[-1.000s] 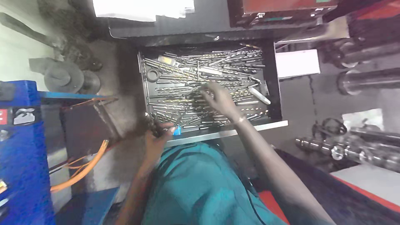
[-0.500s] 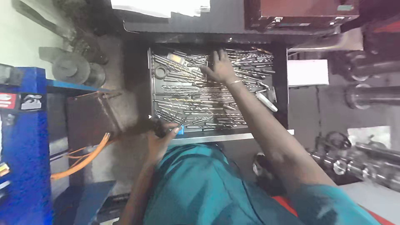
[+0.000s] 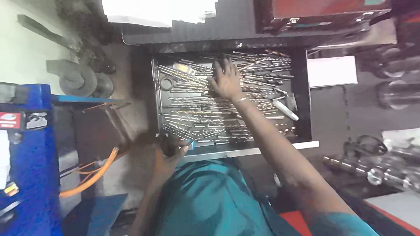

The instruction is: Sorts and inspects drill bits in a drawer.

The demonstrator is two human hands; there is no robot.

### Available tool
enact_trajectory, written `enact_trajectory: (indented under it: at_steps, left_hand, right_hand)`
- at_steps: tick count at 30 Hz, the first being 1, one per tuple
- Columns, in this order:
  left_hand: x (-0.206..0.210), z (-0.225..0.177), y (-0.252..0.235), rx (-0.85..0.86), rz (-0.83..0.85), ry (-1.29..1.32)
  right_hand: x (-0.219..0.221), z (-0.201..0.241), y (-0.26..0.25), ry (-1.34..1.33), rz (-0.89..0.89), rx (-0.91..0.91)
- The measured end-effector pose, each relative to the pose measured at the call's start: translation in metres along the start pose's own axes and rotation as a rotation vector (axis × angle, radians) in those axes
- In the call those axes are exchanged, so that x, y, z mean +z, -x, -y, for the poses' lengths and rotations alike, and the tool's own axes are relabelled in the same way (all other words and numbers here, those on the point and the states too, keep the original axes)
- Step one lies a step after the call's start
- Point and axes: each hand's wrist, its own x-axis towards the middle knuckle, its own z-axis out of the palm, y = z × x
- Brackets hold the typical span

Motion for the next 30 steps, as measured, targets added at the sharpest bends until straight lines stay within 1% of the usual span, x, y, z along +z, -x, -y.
enact_trajectory:
  at_steps: [1,2,4,5,10,13,16,18,20,23,27,30]
  left_hand:
    - [0.000,0.000,0.000,0.000,0.001,0.003]
    - [-0.001,0.000,0.001,-0.003,-0.004,0.003]
    - [-0.002,0.000,0.001,0.006,-0.011,0.005]
    - [-0.001,0.000,0.001,0.013,-0.009,0.010]
    - [-0.001,0.000,0.002,-0.022,0.009,0.054]
    - [-0.004,0.005,0.001,-0.002,0.047,0.106]
    - [-0.005,0.005,0.001,-0.008,0.072,0.098]
    - [-0.006,0.006,0.001,-0.009,0.101,0.077]
    - [-0.007,0.008,0.001,-0.003,0.114,0.058]
    - [-0.007,0.005,0.004,-0.033,0.090,0.039]
    - [-0.010,0.005,0.006,-0.066,0.103,0.067]
    - [-0.010,0.004,0.003,-0.052,0.141,0.127]
  right_hand:
    - [-0.002,0.003,0.001,-0.022,-0.025,-0.002]
    - [-0.003,0.007,0.004,-0.059,-0.091,-0.028]
    - [0.000,0.014,0.008,-0.137,-0.247,-0.129]
    - [0.002,0.018,0.009,-0.163,-0.271,-0.170]
    - [0.010,0.033,0.017,-0.217,-0.247,-0.241]
    - [0.015,0.036,0.016,-0.207,-0.245,-0.245]
    - [0.018,0.041,0.015,-0.202,-0.234,-0.247]
    - [0.016,0.051,0.012,-0.213,-0.226,-0.281]
    - [0.015,0.064,0.006,-0.198,-0.164,-0.328]
    - [0.022,0.080,0.000,-0.186,-0.071,-0.369]
    - [0.011,0.074,-0.009,-0.248,-0.074,-0.384]
    - [0.008,0.068,-0.025,-0.260,-0.133,-0.387]
